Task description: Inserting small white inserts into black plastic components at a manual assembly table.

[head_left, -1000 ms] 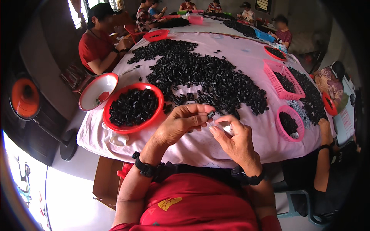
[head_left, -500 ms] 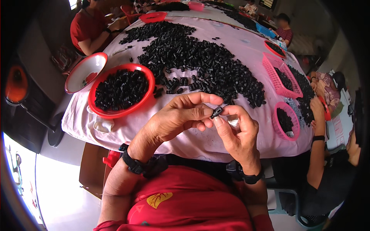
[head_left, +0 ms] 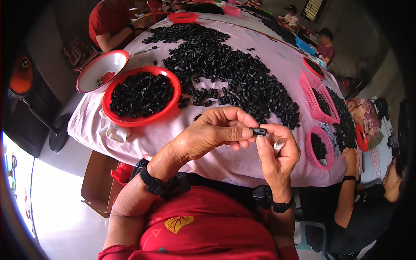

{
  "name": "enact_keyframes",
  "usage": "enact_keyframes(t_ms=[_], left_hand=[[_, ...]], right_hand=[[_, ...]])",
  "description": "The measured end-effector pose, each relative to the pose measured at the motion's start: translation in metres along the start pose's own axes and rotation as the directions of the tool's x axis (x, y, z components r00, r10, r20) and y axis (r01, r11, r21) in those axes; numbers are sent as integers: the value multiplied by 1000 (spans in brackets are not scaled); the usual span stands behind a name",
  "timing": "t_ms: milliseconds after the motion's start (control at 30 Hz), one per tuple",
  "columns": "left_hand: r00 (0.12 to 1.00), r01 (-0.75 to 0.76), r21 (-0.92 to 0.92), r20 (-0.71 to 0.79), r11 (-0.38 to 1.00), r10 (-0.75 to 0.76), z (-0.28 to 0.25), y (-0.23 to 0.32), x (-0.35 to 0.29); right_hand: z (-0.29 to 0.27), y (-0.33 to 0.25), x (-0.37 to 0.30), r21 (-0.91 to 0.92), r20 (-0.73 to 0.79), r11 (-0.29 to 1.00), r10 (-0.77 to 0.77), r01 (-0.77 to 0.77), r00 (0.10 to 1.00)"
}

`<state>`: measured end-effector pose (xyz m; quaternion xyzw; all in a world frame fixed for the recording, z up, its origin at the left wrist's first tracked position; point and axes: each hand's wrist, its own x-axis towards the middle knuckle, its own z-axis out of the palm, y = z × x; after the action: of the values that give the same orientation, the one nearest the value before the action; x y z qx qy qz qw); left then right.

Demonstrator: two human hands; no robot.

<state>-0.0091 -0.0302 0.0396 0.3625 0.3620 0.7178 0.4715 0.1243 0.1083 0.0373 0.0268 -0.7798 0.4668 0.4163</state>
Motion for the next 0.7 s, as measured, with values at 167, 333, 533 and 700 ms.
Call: enact_keyframes(t_ms=[167, 333, 533, 700], left_hand=[[997, -82, 134, -3, 988, 83, 0, 2, -1], [999, 19, -2, -31, 1000, -20, 1, 4, -1], [996, 86, -118, 28, 989, -83, -3, 1, -1], [993, 113, -128, 55, 985, -107, -6, -1, -2]], right_hand=[[1, -2, 2, -53, 1, 998, -45, 44, 999], [-1, -3, 3, -11, 34, 999, -32, 32, 999], [-1, -1, 3, 25, 77, 999, -30, 29, 997], [2, -2, 2, -24, 82, 998, -64, 66, 995]])
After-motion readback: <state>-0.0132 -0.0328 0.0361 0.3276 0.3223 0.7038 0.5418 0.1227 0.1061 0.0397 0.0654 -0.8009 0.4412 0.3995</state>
